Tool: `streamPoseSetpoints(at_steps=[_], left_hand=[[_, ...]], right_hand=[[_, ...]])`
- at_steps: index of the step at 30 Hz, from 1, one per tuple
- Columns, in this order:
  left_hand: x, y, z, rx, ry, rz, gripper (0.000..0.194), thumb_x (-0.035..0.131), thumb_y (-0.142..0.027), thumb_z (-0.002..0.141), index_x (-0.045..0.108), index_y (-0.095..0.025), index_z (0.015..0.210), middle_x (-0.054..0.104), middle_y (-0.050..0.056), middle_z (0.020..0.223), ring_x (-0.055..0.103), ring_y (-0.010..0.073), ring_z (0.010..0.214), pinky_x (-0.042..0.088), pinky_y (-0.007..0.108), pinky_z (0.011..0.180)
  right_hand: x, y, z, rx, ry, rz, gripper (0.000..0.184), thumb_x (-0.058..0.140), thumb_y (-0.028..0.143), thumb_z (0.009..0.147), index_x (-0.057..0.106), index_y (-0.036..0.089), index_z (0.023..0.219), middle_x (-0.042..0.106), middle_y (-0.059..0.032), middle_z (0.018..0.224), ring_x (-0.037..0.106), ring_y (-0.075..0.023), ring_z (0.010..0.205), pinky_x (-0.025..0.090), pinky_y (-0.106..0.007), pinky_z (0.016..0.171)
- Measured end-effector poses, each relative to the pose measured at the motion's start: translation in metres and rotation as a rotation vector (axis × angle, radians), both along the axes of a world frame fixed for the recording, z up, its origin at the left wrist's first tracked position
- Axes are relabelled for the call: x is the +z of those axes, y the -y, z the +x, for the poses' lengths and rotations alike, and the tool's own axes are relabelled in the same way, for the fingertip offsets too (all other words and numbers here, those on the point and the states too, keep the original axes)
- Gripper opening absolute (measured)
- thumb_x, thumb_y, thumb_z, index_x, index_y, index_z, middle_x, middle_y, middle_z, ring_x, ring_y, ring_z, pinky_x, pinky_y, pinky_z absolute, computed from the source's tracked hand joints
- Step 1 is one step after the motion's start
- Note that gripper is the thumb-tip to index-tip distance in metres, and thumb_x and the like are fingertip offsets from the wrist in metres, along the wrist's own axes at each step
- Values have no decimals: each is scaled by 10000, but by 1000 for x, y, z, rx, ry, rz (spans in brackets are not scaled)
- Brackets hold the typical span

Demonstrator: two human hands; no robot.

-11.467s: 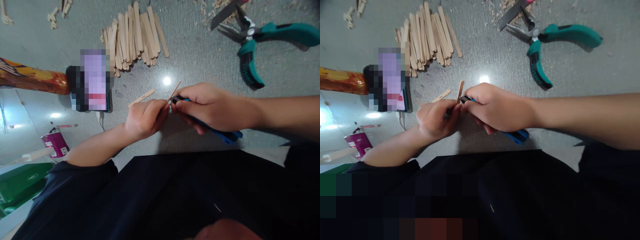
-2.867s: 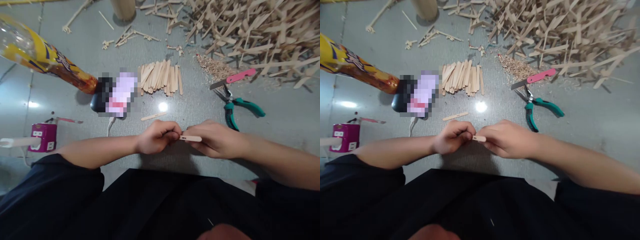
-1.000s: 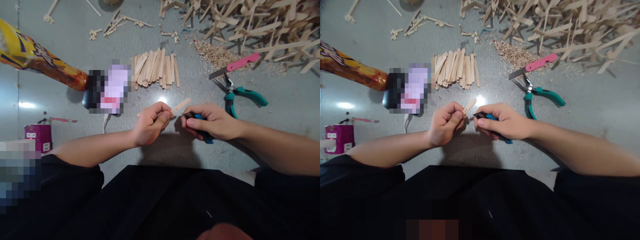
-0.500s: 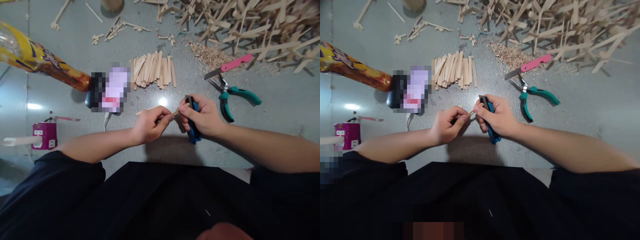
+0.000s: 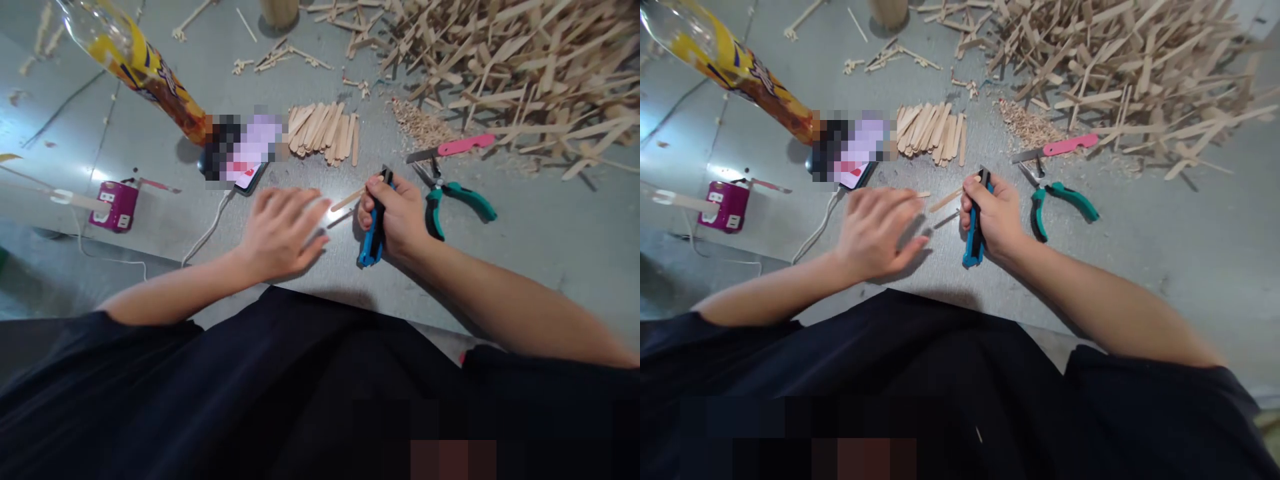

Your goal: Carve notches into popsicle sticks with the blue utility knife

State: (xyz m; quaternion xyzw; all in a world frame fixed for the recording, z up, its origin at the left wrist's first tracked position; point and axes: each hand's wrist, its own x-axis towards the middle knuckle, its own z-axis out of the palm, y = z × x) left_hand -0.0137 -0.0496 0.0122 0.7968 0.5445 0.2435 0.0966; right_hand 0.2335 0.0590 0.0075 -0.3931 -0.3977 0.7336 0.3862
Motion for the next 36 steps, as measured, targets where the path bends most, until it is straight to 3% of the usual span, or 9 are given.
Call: streamPoseSetpoints(at_steps=[2, 5, 7, 11, 19, 22, 28, 36], left_hand=[[10, 21, -17, 264, -72, 47, 693, 813, -536, 1045, 662, -227, 1646, 699, 208, 1716, 621, 471, 1580, 380, 687, 1360], [5, 40, -41, 618, -142, -13, 793, 807, -534, 1048, 579, -171, 1716, 573, 250, 1854, 447, 524, 1743, 256, 774, 1424], [-5, 43, -51, 717, -116, -70, 791, 825, -495, 1019, 556, -191, 1697, 517, 245, 1906, 361, 529, 1808, 218, 783, 1449], [-17, 39, -57, 714, -92, -90, 654, 844, -437, 956, 603, -215, 1522, 604, 234, 1841, 438, 508, 1766, 277, 758, 1430], [-18, 45, -63, 601, -67, -20, 366, 780, -485, 984, 664, -276, 1261, 822, 196, 1518, 692, 441, 1495, 412, 708, 1344], [-20, 46, -63, 666, -32, 1, 342, 749, -478, 1019, 669, -265, 1274, 804, 231, 1465, 715, 439, 1412, 442, 719, 1319], [-23, 39, -64, 877, 28, 1, 439, 713, -423, 1044, 644, -193, 1411, 697, 273, 1534, 636, 469, 1541, 416, 733, 1383], [-22, 31, -63, 853, -69, -104, 739, 719, -445, 1032, 599, -136, 1692, 704, 288, 1644, 638, 510, 1531, 445, 754, 1365]], right_hand=[[-3, 0, -2, 1, 2, 5, 619, 1076, 685, 838, 596, 300, 899, 610, 49, 721, 528, -139, 526, 471, -332, 481], [-6, -1, -5, -19, -22, 6, 609, 1077, 689, 851, 616, 294, 898, 599, 48, 716, 531, -131, 524, 476, -322, 472], [-8, -1, -6, -25, -37, -1, 599, 1076, 679, 865, 621, 292, 902, 588, 54, 707, 531, -121, 517, 471, -307, 463], [-6, -1, -6, -26, -16, -13, 607, 1073, 677, 857, 608, 289, 902, 591, 60, 706, 544, -117, 517, 471, -299, 457], [-1, 0, -7, 7, -7, -33, 632, 1060, 713, 827, 598, 289, 901, 598, 76, 680, 543, -115, 488, 480, -297, 444], [0, 0, -7, 24, -14, -45, 644, 1067, 723, 816, 601, 287, 897, 607, 76, 674, 543, -113, 481, 473, -287, 435], [0, -1, -8, 44, -19, -57, 629, 1064, 714, 820, 613, 285, 911, 611, 79, 660, 546, -111, 479, 472, -270, 420], [1, 1, -7, 71, -11, -66, 604, 1051, 695, 852, 612, 283, 909, 622, 71, 677, 567, -115, 490, 502, -275, 431]])
